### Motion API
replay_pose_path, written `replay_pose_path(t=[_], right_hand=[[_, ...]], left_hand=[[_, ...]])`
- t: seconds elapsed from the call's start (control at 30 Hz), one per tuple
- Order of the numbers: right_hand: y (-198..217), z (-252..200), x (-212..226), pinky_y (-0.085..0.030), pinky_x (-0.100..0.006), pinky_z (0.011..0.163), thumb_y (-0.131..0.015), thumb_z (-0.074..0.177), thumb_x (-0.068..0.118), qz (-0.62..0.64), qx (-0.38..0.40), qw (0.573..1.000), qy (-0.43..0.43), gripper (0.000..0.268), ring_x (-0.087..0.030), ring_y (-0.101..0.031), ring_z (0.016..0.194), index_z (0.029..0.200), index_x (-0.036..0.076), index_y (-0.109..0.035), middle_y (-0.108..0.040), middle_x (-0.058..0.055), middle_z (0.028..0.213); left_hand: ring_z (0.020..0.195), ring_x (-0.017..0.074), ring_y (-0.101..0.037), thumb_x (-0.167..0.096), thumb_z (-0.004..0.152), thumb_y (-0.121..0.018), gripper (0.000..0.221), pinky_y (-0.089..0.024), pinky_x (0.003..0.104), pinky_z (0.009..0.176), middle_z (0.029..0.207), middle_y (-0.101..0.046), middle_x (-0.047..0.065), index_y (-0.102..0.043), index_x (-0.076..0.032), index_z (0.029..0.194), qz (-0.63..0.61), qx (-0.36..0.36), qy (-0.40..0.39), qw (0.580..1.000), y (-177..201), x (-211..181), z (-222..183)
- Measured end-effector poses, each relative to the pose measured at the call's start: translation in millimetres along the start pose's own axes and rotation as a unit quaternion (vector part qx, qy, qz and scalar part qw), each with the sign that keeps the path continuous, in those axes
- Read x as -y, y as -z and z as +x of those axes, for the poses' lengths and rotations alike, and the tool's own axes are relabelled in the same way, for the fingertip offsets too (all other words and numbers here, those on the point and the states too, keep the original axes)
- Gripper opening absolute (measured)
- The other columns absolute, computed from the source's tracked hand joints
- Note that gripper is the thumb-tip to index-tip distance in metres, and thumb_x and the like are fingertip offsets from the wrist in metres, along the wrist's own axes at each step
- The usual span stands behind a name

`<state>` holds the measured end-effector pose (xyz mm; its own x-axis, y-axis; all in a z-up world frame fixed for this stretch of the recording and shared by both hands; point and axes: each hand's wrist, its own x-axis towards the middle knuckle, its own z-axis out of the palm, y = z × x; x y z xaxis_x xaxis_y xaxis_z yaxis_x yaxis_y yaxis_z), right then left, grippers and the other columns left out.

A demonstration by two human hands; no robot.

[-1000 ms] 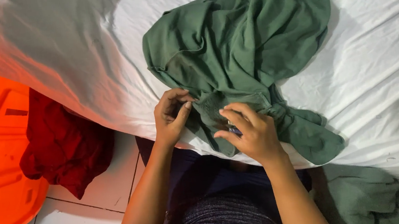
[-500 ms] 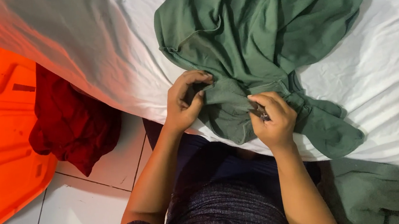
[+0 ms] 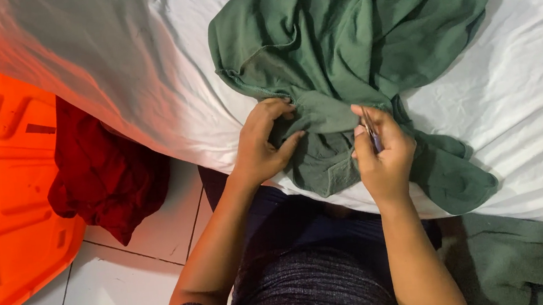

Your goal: Trimming loose threads from a green garment using small scissors

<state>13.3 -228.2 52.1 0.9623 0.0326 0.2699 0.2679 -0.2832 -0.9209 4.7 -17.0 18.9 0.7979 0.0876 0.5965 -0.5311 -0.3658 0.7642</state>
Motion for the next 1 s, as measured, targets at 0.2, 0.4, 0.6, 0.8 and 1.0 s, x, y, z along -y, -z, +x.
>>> replay_pose_path(t=[0.2, 0.4, 0.6, 0.8, 1.0], right_hand=[[-3, -7, 28, -0.055, -0.034, 0.056, -0.075, 0.092, 0.004, -0.085, 0.012, 0.996, 0.020, 0.038, -0.030, -0.074, 0.068, 0.127, 0.005, -0.062, -0.075, -0.018, 0.097], [-20, -18, 19, -0.053, -0.026, 0.051, -0.082, 0.088, 0.013, -0.039, 0.037, 0.998, -0.016, 0.037, -0.012, -0.068, 0.056, 0.123, 0.014, -0.071, -0.070, -0.006, 0.069], [-21, -27, 23, -0.054, -0.027, 0.049, -0.082, 0.089, 0.019, -0.069, 0.041, 0.997, -0.019, 0.022, -0.014, -0.068, 0.053, 0.110, 0.014, -0.078, -0.071, -0.005, 0.064], [-25, -30, 29, -0.061, -0.030, 0.058, -0.080, 0.087, 0.010, -0.029, 0.079, 0.996, -0.018, 0.024, -0.018, -0.076, 0.069, 0.111, 0.013, -0.078, -0.077, -0.006, 0.077], [-19, -33, 37, -0.061, -0.036, 0.059, -0.077, 0.082, -0.003, -0.060, 0.069, 0.994, 0.067, 0.038, -0.027, -0.076, 0.074, 0.118, 0.009, -0.074, -0.077, -0.010, 0.082]], left_hand=[[0.106, 0.0358, -0.069, 0.000, 0.086, -0.078, 0.015, -0.052, 0.048, 0.097, 0.089, -0.071, 0.009, -0.072, -0.004, 0.099, -0.009, -0.070, 0.016, 0.997, -1, -17, 2], [0.101, 0.0347, -0.070, -0.005, 0.081, -0.085, 0.014, -0.053, 0.046, 0.095, 0.082, -0.073, 0.008, -0.075, -0.006, 0.090, -0.037, -0.060, 0.020, 0.997, -1, -19, -8], [0.094, 0.0333, -0.071, -0.012, 0.094, -0.071, 0.012, -0.055, 0.045, 0.087, 0.091, -0.075, 0.010, -0.075, -0.005, 0.103, -0.037, -0.035, 0.042, 0.998, 8, -31, -1], [0.082, 0.0364, -0.066, -0.008, 0.090, -0.073, 0.020, -0.054, 0.047, 0.078, 0.089, -0.068, 0.016, -0.073, -0.002, 0.110, 0.115, 0.040, 0.038, 0.992, 11, -30, 18], [0.089, 0.0361, -0.067, -0.013, 0.095, -0.070, 0.018, -0.055, 0.045, 0.082, 0.100, -0.067, 0.015, -0.070, -0.004, 0.111, 0.113, -0.027, 0.075, 0.990, 13, -29, 21]])
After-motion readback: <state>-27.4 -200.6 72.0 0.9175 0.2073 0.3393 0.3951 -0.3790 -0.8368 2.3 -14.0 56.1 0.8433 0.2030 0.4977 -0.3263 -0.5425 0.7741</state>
